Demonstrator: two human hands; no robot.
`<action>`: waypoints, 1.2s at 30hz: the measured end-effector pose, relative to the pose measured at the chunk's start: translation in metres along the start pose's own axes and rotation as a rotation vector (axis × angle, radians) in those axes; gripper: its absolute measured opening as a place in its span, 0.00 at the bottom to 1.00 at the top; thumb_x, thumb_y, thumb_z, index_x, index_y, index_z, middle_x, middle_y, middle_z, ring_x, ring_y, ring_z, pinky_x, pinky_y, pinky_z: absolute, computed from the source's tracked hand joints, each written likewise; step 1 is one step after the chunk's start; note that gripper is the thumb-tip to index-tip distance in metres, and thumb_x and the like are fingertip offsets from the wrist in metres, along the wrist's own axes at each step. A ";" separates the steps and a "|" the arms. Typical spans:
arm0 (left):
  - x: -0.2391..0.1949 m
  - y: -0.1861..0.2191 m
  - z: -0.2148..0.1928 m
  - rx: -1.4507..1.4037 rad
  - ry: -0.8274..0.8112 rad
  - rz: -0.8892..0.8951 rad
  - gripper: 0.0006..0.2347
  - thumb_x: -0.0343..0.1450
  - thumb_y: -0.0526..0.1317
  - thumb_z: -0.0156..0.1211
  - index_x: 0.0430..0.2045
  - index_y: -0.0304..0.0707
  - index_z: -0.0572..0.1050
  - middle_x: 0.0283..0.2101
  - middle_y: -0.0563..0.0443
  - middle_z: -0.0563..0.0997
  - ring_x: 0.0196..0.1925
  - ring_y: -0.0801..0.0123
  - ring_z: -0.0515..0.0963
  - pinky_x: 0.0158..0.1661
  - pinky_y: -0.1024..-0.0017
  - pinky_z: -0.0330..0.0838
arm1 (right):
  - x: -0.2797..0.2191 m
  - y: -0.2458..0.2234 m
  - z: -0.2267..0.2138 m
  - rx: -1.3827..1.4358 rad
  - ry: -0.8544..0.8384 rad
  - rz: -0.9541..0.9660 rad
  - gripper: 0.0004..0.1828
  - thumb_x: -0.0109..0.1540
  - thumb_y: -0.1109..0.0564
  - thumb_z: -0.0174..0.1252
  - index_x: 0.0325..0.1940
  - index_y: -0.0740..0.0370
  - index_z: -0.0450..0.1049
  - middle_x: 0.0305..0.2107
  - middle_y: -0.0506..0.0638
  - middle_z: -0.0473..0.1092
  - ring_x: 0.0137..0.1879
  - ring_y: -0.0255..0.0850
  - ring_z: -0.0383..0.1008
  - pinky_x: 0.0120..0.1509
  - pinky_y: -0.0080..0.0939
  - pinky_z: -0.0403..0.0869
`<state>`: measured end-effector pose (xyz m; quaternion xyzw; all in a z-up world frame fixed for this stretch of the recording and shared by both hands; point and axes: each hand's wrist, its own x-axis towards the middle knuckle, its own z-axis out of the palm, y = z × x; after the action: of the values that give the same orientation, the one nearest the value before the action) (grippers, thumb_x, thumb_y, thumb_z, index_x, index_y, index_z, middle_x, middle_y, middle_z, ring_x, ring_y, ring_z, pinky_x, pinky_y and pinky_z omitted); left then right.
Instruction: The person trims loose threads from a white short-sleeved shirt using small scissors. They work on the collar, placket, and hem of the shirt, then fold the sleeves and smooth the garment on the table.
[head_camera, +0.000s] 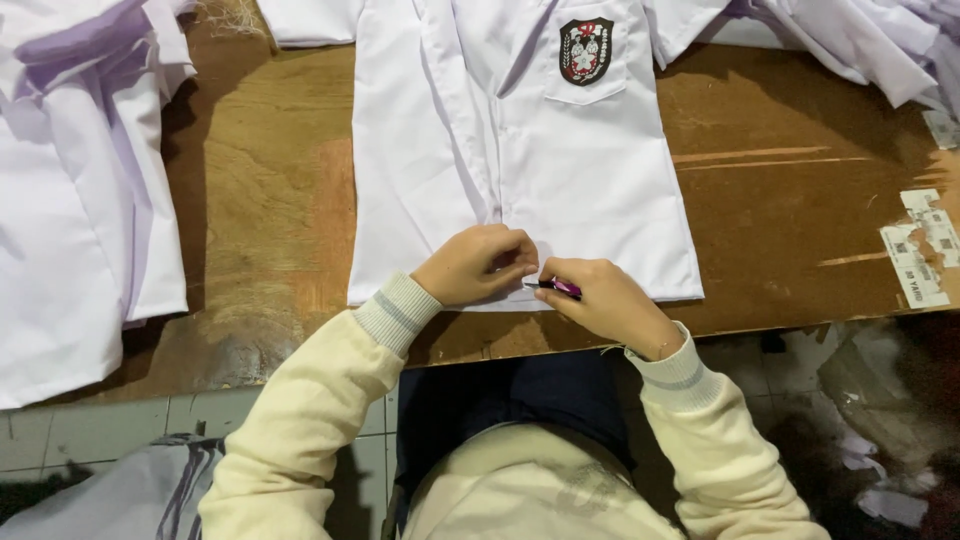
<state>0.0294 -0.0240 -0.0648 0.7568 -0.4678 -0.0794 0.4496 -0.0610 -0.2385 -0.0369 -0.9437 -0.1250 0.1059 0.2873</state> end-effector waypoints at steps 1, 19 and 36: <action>0.000 0.000 0.000 0.000 0.000 0.000 0.05 0.73 0.41 0.60 0.32 0.41 0.74 0.25 0.45 0.78 0.27 0.55 0.79 0.35 0.63 0.74 | 0.000 0.000 0.000 0.000 -0.001 0.000 0.11 0.62 0.52 0.62 0.48 0.53 0.75 0.36 0.54 0.79 0.47 0.55 0.81 0.50 0.53 0.78; -0.002 0.003 -0.009 -0.213 0.273 0.064 0.03 0.72 0.36 0.64 0.35 0.40 0.77 0.22 0.52 0.80 0.28 0.66 0.80 0.39 0.69 0.76 | -0.002 0.012 -0.014 0.504 -0.013 0.104 0.12 0.63 0.52 0.61 0.49 0.58 0.75 0.29 0.50 0.74 0.34 0.41 0.74 0.44 0.47 0.76; -0.022 -0.002 -0.111 -0.101 1.462 0.172 0.04 0.77 0.34 0.58 0.38 0.30 0.74 0.20 0.53 0.67 0.16 0.75 0.69 0.23 0.79 0.66 | -0.004 0.032 -0.005 0.819 0.135 0.090 0.14 0.67 0.57 0.56 0.54 0.66 0.73 0.29 0.49 0.67 0.32 0.34 0.69 0.36 0.32 0.69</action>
<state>0.0783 0.0610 -0.0085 0.5555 -0.1022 0.4595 0.6854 -0.0579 -0.2681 -0.0500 -0.7608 -0.0121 0.0973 0.6415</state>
